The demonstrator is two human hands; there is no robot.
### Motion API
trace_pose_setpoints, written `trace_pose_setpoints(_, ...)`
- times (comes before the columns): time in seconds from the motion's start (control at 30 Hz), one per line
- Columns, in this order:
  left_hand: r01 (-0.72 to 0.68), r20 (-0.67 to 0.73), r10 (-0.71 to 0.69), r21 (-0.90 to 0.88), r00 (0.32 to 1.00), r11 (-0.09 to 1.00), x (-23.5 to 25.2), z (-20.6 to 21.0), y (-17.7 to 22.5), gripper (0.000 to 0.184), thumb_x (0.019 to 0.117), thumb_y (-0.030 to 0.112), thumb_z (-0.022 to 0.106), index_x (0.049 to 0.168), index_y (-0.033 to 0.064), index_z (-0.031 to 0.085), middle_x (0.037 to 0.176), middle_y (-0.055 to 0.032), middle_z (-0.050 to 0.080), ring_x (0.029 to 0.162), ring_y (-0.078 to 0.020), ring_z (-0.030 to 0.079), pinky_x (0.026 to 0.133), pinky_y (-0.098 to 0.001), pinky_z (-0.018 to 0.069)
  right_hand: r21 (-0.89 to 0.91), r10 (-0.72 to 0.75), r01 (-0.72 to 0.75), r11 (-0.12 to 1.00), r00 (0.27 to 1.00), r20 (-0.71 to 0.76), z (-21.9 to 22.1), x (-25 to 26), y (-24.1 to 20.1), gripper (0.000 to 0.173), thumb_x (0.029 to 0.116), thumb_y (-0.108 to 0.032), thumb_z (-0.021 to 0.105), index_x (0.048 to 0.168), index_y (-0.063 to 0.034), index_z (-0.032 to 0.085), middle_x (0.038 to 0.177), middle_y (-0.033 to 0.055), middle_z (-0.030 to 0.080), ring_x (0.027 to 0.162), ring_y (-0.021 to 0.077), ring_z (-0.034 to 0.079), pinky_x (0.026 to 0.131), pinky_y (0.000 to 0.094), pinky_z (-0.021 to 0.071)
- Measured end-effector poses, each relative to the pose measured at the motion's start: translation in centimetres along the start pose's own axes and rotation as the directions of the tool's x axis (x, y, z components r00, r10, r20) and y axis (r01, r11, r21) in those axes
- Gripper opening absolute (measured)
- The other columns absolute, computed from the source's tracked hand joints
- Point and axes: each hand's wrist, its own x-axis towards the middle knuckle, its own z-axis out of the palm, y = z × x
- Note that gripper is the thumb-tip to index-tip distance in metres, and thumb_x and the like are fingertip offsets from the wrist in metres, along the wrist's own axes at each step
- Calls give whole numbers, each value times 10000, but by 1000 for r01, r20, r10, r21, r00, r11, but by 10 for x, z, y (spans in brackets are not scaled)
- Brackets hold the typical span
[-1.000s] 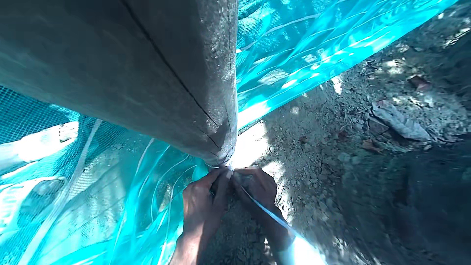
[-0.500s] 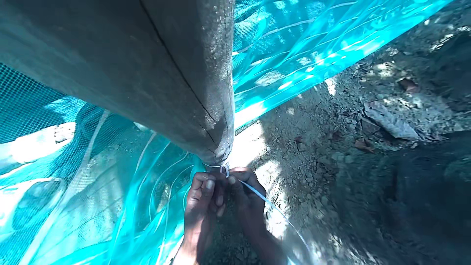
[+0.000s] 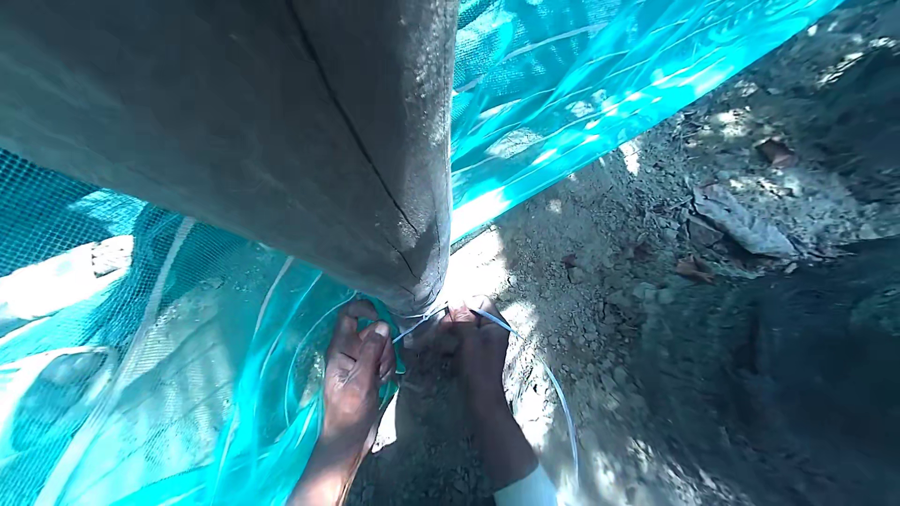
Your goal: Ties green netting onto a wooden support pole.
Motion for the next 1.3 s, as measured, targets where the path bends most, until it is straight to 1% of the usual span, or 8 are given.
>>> trace_pose_setpoints(0.33,-159,50,163,-67,985,985,-3,1,3,78,1032,116,468,971,162,485,596,62,451,467,-21,445,468,-152,407,25,79,-77,997,989,-124,5,17,-7,118,954,28,569,865,36,645,686,109,701,568,192,694,577,333,605)
trace_pose_setpoints(0.47,-579,336,478,353,812,735,-11,-5,-8,188,1097,327,450,1094,227,609,943,69,658,855,-68,657,847,-234,559,424,108,-184,887,974,197,-28,12,-18,273,1083,-124,398,961,3,607,921,165,733,748,265,744,661,391,645)
trace_pose_setpoints(0.53,-660,460,483,405,745,633,-14,-2,-17,186,1108,339,408,1135,260,574,1004,78,686,968,-89,666,1037,-347,496,625,161,-350,698,927,339,-30,8,-24,508,1123,-303,303,814,-78,637,774,95,718,719,211,745,616,329,628)
trace_pose_setpoints(0.63,-722,577,464,375,672,581,-3,11,-20,128,1092,262,453,1146,179,536,902,34,607,744,-19,596,711,-183,534,705,174,-493,511,862,477,-21,15,-29,616,1104,-415,296,621,-139,560,525,-42,502,460,57,519,445,190,426)
trace_pose_setpoints(0.7,-747,637,431,383,639,544,9,8,-9,112,1074,220,479,1134,144,534,876,25,591,690,6,555,641,-135,494,628,147,-470,620,856,496,-19,27,-26,589,1087,-337,267,555,-176,459,462,-77,385,382,17,380,389,162,306)
trace_pose_setpoints(1.0,-852,835,259,385,486,355,31,-28,17,99,1034,146,468,986,127,552,811,-25,576,763,-113,591,737,-210,516,250,13,-124,960,914,405,-4,61,-35,419,1008,-170,407,592,-168,450,464,-64,350,372,27,323,367,187,274)
trace_pose_setpoints(1.13,-815,762,326,433,559,385,29,-25,9,102,1052,177,473,1022,117,549,817,-18,565,688,-65,554,640,-166,491,179,72,-144,973,930,359,0,69,-31,419,1009,-178,395,592,-173,435,447,-65,353,358,29,327,356,199,276)
trace_pose_setpoints(1.3,-528,481,314,414,819,741,11,-21,0,156,1090,348,462,1073,219,547,741,81,535,609,2,520,567,-167,465,185,-52,-20,982,925,376,-29,40,-43,415,1006,-210,407,604,-159,497,488,-54,454,435,33,458,442,188,389)
